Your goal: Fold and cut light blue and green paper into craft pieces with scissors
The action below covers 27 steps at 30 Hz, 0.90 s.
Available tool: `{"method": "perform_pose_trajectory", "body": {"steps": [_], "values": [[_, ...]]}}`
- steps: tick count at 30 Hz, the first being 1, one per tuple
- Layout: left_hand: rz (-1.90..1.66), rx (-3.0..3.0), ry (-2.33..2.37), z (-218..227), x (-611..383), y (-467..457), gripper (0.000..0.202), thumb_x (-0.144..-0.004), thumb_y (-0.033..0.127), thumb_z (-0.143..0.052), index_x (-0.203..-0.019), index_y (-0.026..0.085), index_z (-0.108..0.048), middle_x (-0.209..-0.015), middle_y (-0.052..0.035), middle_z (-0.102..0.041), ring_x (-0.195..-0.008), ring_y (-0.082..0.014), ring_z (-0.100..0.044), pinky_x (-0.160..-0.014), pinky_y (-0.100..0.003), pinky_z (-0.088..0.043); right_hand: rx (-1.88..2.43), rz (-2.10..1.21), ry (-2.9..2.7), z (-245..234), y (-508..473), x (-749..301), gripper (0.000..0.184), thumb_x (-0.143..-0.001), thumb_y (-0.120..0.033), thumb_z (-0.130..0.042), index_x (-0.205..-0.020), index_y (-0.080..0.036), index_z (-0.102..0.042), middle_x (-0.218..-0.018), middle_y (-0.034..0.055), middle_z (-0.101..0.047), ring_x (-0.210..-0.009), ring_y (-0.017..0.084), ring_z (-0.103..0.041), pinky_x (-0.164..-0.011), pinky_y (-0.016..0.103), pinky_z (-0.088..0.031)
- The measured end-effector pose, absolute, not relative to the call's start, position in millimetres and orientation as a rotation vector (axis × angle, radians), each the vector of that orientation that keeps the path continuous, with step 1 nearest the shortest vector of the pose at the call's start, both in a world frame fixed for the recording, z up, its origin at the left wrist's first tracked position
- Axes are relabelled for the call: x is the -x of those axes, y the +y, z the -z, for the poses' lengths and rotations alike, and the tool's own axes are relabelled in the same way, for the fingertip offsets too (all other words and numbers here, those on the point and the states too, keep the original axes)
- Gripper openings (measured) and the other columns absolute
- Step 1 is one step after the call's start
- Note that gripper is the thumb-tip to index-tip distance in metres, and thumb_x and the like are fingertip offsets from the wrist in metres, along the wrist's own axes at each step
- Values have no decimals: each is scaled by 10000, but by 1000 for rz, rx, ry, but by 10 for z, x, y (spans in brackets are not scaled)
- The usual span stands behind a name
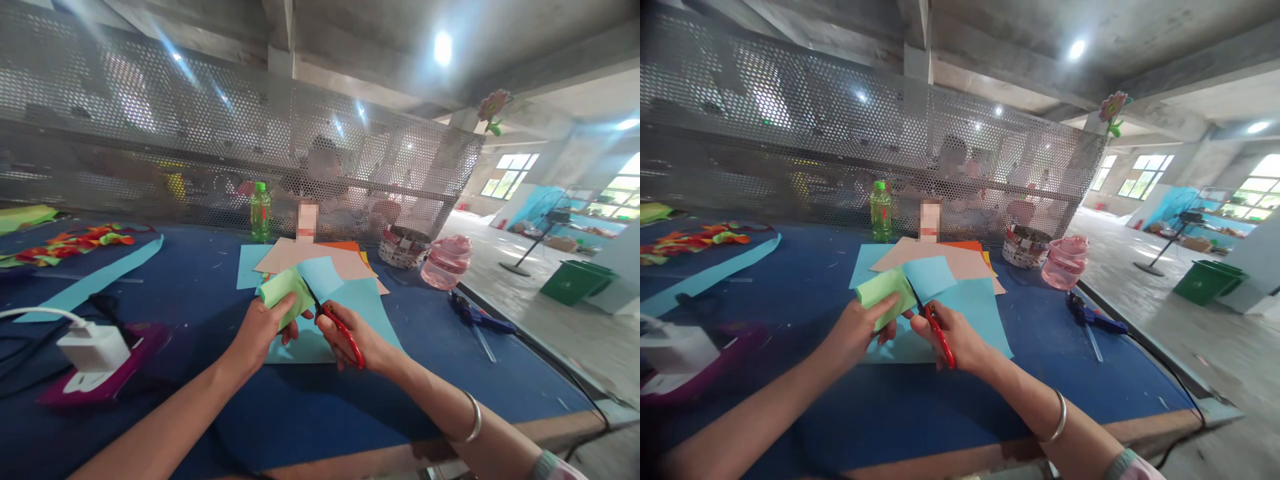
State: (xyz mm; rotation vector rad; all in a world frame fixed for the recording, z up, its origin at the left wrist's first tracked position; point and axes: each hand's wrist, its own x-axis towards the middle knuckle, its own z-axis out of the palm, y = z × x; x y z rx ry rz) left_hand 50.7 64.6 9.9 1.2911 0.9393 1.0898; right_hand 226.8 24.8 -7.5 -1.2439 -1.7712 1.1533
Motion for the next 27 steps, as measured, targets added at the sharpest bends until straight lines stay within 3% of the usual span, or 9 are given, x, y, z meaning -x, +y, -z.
{"method": "perform_pose_trajectory", "body": {"steps": [7,14,20,27], "values": [[-1077,-1275,937,-93,-500,646,277,-757,393,-582,-651,138,-606,-342,18,-512,-317,-97,-436,-325,-190,-318,1245,-1155,-1752,136,279,-2275,462,-843,-665,-464,-843,-206,-413,-543,-79,-431,-357,70,-463,-325,166,-343],[-1069,-1325,931,-74,-485,647,280,-785,390,-568,-677,135,-611,-346,18,-513,-321,-100,-442,-333,-195,-329,1251,-1182,-1664,147,302,-2249,436,-835,-632,-516,-786,-211,-415,-444,-98,-396,-298,60,-389,-295,164,-270],[-1081,-1321,922,-59,-504,677,277,-781,392,-576,-687,134,-615,-358,16,-520,-324,-101,-450,-329,-195,-324,1226,-1269,-1562,104,304,-2206,448,-799,-622,-575,-750,-216,-389,-424,-121,-355,-270,58,-364,-263,165,-270],[-1097,-1254,939,-73,-510,668,256,-749,392,-600,-674,148,-583,-368,26,-507,-329,-107,-466,-326,-197,-320,1209,-1231,-1611,140,291,-2201,461,-831,-651,-497,-857,-193,-457,-478,-109,-386,-294,51,-366,-273,162,-287]]}}
